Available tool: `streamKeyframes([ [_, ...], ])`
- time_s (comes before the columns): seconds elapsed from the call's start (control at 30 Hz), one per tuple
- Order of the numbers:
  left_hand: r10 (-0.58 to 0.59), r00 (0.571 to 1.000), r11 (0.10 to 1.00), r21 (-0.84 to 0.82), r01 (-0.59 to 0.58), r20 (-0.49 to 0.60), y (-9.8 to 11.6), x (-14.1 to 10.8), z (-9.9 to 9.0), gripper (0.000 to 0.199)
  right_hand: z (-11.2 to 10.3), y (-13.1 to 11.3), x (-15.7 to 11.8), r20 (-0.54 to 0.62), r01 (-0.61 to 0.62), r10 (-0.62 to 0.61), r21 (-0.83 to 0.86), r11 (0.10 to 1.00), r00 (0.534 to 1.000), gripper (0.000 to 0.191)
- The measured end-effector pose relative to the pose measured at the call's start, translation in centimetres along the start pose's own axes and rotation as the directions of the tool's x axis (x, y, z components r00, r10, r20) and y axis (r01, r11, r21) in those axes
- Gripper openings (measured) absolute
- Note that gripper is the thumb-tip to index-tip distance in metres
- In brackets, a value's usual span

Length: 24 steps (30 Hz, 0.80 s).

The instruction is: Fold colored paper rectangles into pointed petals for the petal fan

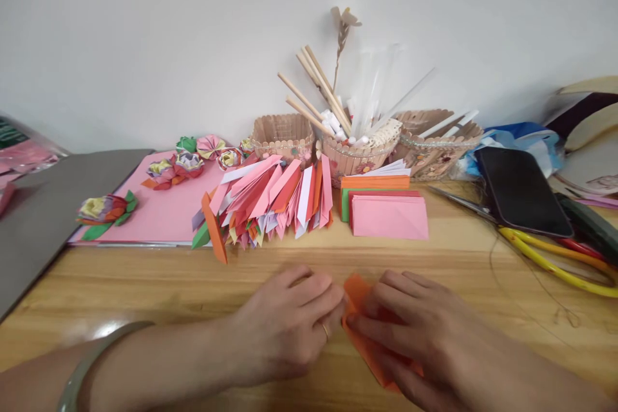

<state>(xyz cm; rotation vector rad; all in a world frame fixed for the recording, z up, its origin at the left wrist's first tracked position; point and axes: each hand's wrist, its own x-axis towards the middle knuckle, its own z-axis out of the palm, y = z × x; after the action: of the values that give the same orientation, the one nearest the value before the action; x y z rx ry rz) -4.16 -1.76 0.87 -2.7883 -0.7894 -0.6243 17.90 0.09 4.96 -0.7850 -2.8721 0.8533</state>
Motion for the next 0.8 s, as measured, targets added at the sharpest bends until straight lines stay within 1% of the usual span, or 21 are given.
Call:
streamKeyframes([
  [0.07, 0.024, 0.999, 0.999, -0.042, -0.025, -0.027, 0.3, -0.1, -0.1, 0.027, 0.3, 0.0, 0.1, -0.038, -0.004, 0.005, 0.023, 1.000, 0.999, 0.015],
  [0.1, 0.030, 0.999, 0.999, -0.037, -0.031, -0.045, 0.4, -0.2, -0.1, 0.029, 0.5, 0.2, 0.1, -0.073, 0.002, 0.001, 0.037, 0.999, 0.997, 0.016],
  [0.17, 0.045, 0.997, 0.999, -0.001, -0.045, -0.065, 0.6, -0.5, 0.0, 0.030, 0.9, 0.6, 0.1, -0.193, -0.029, 0.040, 0.059, 0.998, 0.980, 0.023],
  [0.23, 0.059, 0.997, 0.998, 0.024, -0.057, -0.050, 0.6, -0.6, 0.1, 0.030, 1.4, 1.2, 0.2, -0.336, -0.142, 0.161, 0.081, 0.987, 0.928, 0.025],
  [0.27, 0.067, 0.997, 0.997, 0.025, -0.067, -0.030, 0.5, -0.7, 0.1, 0.031, 1.6, 1.5, 0.3, -0.384, -0.218, 0.236, 0.089, 0.972, 0.893, 0.023],
  [0.3, 0.074, 0.997, 0.997, 0.021, -0.074, -0.011, 0.3, -0.7, 0.2, 0.033, 1.8, 1.7, 0.4, -0.407, -0.288, 0.300, 0.094, 0.953, 0.863, 0.021],
  [0.33, 0.083, 0.996, 0.996, 0.012, -0.083, 0.011, 0.1, -0.6, 0.2, 0.034, 2.0, 1.8, 0.5, -0.408, -0.340, 0.347, 0.091, 0.936, 0.845, 0.020],
  [0.4, 0.086, 0.995, 0.996, -0.009, -0.085, 0.055, -0.5, -0.5, 0.2, 0.033, 2.2, 1.9, 0.7, -0.378, -0.401, 0.401, 0.082, 0.912, 0.835, 0.021],
  [0.53, 0.076, 0.989, 0.996, -0.045, -0.071, 0.124, -1.7, -0.3, 0.2, 0.029, 2.2, 1.8, 1.1, -0.314, -0.457, 0.472, 0.124, 0.881, 0.824, 0.020],
  [0.67, 0.127, 0.988, 0.989, -0.087, -0.120, 0.090, -2.5, 0.0, 0.1, 0.028, 2.3, 2.0, 1.0, -0.306, -0.484, 0.522, 0.196, 0.853, 0.797, 0.017],
  [0.73, 0.138, 0.988, 0.987, -0.098, -0.130, 0.075, -2.8, 0.2, -0.1, 0.027, 2.5, 2.1, 1.0, -0.317, -0.493, 0.529, 0.192, 0.848, 0.787, 0.016],
  [0.8, 0.143, 0.988, 0.987, -0.088, -0.137, 0.065, -2.9, 0.4, -0.2, 0.027, 2.7, 2.1, 0.9, -0.343, -0.491, 0.513, 0.154, 0.857, 0.787, 0.015],
])
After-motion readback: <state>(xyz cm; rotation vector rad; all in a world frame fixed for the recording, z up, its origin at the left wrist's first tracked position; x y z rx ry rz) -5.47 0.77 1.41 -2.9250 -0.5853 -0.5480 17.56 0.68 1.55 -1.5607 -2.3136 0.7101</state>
